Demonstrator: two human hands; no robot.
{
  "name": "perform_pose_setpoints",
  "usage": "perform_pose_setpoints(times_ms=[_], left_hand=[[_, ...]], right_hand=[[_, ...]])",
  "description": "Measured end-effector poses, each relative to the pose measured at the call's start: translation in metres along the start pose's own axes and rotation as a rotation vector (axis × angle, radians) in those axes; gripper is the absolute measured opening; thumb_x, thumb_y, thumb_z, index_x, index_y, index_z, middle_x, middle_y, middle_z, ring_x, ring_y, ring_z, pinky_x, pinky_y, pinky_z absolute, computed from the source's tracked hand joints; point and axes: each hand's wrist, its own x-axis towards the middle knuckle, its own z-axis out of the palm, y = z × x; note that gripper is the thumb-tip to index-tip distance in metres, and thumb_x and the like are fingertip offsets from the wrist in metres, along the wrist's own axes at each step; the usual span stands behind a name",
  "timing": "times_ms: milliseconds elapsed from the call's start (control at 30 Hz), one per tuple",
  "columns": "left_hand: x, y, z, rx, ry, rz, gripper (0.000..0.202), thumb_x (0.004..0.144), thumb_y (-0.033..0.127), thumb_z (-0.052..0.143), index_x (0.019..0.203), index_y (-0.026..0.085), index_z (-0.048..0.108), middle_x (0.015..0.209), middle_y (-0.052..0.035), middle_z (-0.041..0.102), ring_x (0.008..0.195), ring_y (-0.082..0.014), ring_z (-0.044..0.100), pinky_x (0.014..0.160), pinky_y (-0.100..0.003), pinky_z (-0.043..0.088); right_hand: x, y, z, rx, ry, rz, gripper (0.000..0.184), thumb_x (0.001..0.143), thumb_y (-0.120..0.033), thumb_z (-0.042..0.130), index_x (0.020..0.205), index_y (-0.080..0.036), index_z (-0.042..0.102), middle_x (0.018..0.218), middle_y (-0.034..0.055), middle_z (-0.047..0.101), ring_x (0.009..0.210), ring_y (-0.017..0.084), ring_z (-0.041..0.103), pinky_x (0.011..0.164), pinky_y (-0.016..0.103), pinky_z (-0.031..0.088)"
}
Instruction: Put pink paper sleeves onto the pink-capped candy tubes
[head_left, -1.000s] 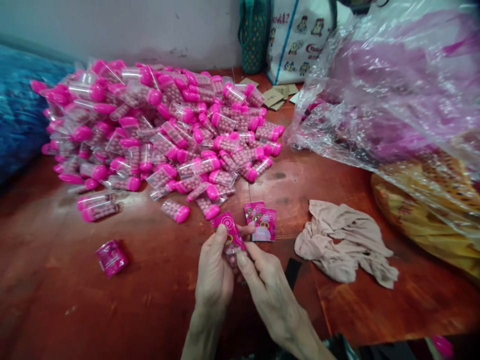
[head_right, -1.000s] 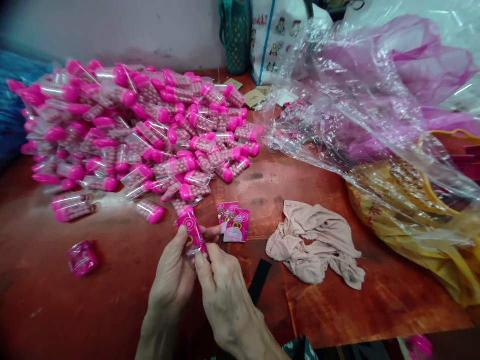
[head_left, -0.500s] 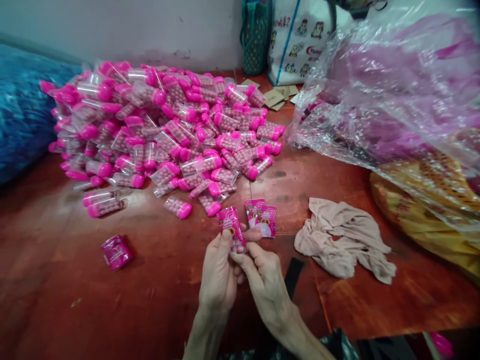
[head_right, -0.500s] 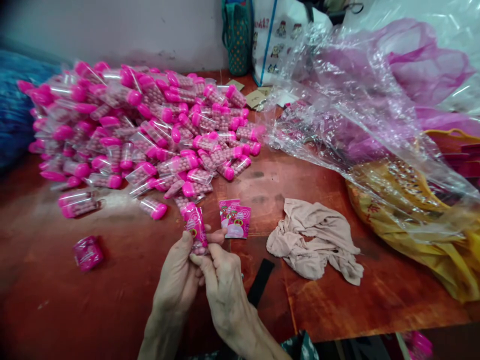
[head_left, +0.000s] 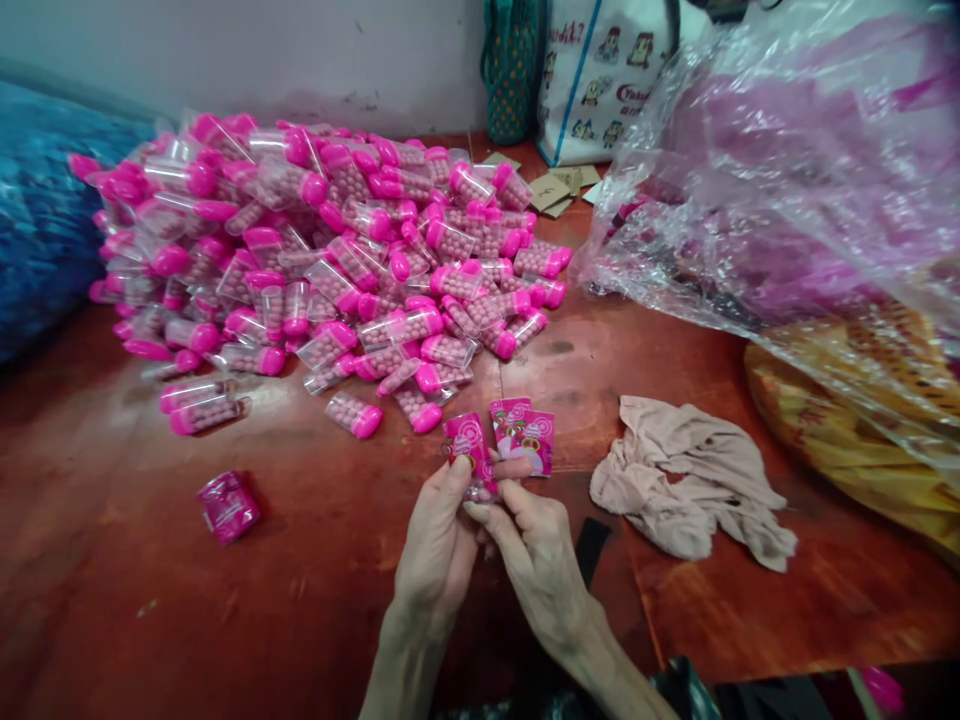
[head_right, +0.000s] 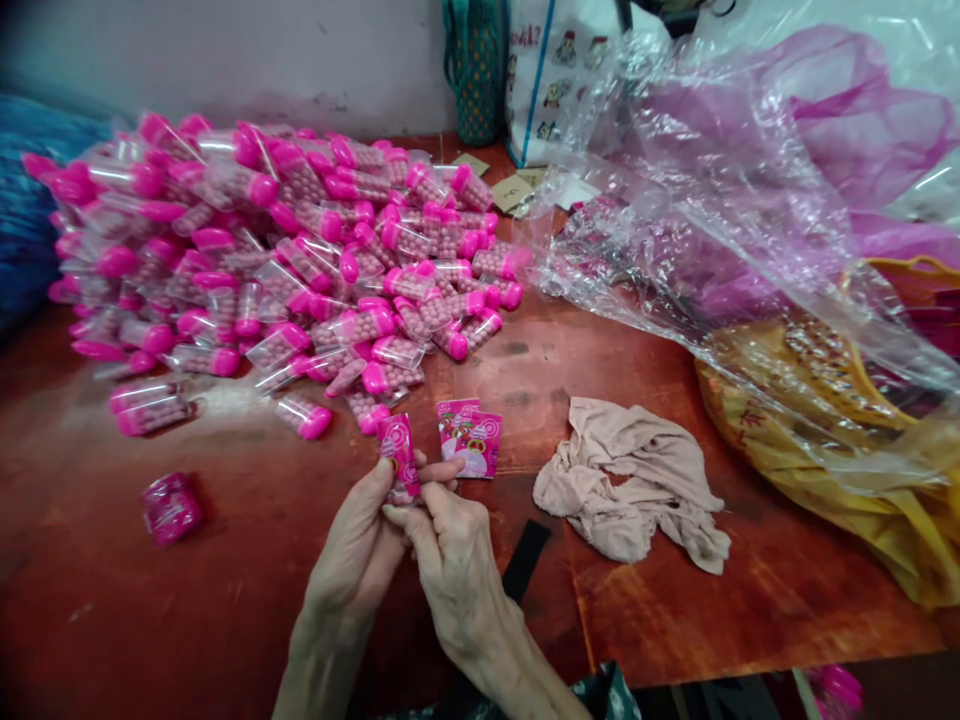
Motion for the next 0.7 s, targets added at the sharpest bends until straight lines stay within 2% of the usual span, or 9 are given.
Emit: perform_pose_setpoints(times_ms=[167, 267, 333, 433, 533, 700], left_hand=[[0.001, -0.003, 0.001, -0.038, -0.021, 0.018, 0.019, 0.072, 0.030, 0.062, 0.077, 0.013, 0.065, 0.065, -0.0051, 0.066, 0.057, -0.0149, 0.059, 0.054, -0.025, 0.046], [0.004, -0.001, 0.000, -0.085, -0.023, -0.033, 0.019, 0.076, 0.029, 0.058, 0.078, 0.011, 0.066, 0.072, -0.0081, 0.068, 0.072, -0.0190, 0.063, 0.064, -0.028, 0.049], [0.006, 0.001, -0.001, -0.109, 0.001, -0.047, 0.020, 0.078, 0.027, 0.054, 0.078, 0.011, 0.066, 0.074, -0.0093, 0.069, 0.076, -0.0198, 0.063, 0.068, -0.029, 0.049], [0.009, 0.002, -0.002, -0.133, 0.037, -0.033, 0.020, 0.079, 0.024, 0.053, 0.076, 0.009, 0.066, 0.073, -0.0099, 0.069, 0.078, -0.0202, 0.064, 0.072, -0.030, 0.049], [0.011, 0.000, -0.003, -0.160, 0.075, -0.008, 0.017, 0.077, 0.022, 0.056, 0.074, 0.008, 0.066, 0.070, -0.0086, 0.069, 0.077, -0.0193, 0.064, 0.074, -0.030, 0.049], [0.013, -0.004, -0.002, -0.186, 0.153, 0.055, 0.011, 0.073, 0.019, 0.061, 0.073, 0.009, 0.066, 0.072, -0.0053, 0.069, 0.073, -0.0157, 0.064, 0.075, -0.026, 0.048]], right_hand=[[0.000, 0.004, -0.002, -0.045, 0.064, -0.062, 0.018, 0.083, -0.018, 0.051, 0.068, -0.017, 0.059, 0.065, -0.0011, 0.062, 0.056, 0.010, 0.056, 0.055, 0.018, 0.044], [-0.001, 0.005, -0.005, -0.086, 0.160, -0.154, 0.009, 0.080, -0.014, 0.056, 0.076, -0.018, 0.063, 0.076, 0.0000, 0.065, 0.066, 0.011, 0.060, 0.064, 0.020, 0.048], [-0.001, 0.005, -0.007, -0.125, 0.221, -0.234, 0.011, 0.080, -0.013, 0.056, 0.086, -0.019, 0.063, 0.083, 0.0019, 0.066, 0.073, 0.013, 0.061, 0.070, 0.022, 0.050], [0.000, 0.006, -0.008, -0.202, 0.214, -0.353, 0.019, 0.083, -0.011, 0.051, 0.097, -0.018, 0.061, 0.090, 0.0052, 0.065, 0.084, 0.016, 0.062, 0.076, 0.025, 0.051], [0.001, 0.008, -0.007, -0.284, 0.159, -0.407, 0.023, 0.087, -0.010, 0.042, 0.099, -0.016, 0.060, 0.092, 0.0076, 0.063, 0.089, 0.016, 0.060, 0.078, 0.026, 0.051], [0.002, 0.013, -0.005, -0.580, 0.179, -0.534, 0.025, 0.088, -0.008, 0.036, 0.100, -0.012, 0.058, 0.082, 0.0102, 0.061, 0.087, 0.020, 0.059, 0.076, 0.031, 0.050]])
